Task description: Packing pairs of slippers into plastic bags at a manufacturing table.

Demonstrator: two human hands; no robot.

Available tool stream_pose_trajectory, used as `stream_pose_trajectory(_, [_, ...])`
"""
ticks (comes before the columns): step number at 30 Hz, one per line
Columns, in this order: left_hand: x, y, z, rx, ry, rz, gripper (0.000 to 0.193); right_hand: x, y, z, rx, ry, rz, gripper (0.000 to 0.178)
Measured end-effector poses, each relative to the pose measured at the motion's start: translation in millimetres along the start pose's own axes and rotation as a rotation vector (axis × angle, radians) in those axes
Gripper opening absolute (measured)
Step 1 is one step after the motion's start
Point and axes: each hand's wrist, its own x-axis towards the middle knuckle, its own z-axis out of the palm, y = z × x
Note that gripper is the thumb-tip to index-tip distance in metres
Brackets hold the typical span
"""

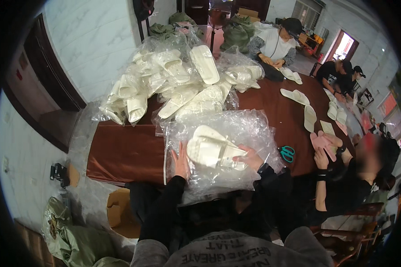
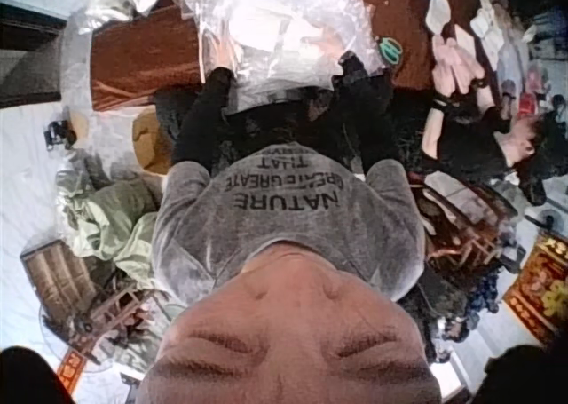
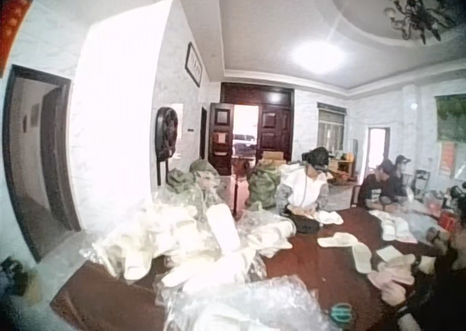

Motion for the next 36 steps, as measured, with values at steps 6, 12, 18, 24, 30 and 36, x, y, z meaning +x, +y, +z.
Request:
stream_pose_trajectory(6, [8.3,-3.4,-12.0,-0.600,0.142,-0.258,0.031,27.9,64.3,7.2,-0.013,-0.056,0.055,0.050])
stream_pose_trajectory(12, [13.9,28.1,-55.6,-0.362,-0.068,-0.330,0.017,18.5,36.9,14.1,0.097,-0.037,0.086,0.062])
stream_pose_trajectory(18, [10.0,5.5,-79.0,-0.446,0.092,-0.322,0.014,9.3,-7.2,-4.3,0.053,-0.040,0.089,0.060])
stream_pose_trajectory(24, [1.7,-4.2,-75.6,-0.448,0.049,-0.462,0.019,1.5,-0.7,-14.6,0.295,-0.122,0.077,0.061])
stream_pose_trajectory(30, [17.9,46.9,-101.1,-0.391,0.010,0.050,0.044,-7.6,-3.2,-12.2,-0.177,-0.078,-0.070,0.047])
stream_pose_trajectory(36, [-9.1,5.9,-38.1,0.130,-0.173,0.046,0.059,-29.1,-53.4,-16.8,-0.375,-0.017,-0.128,0.045])
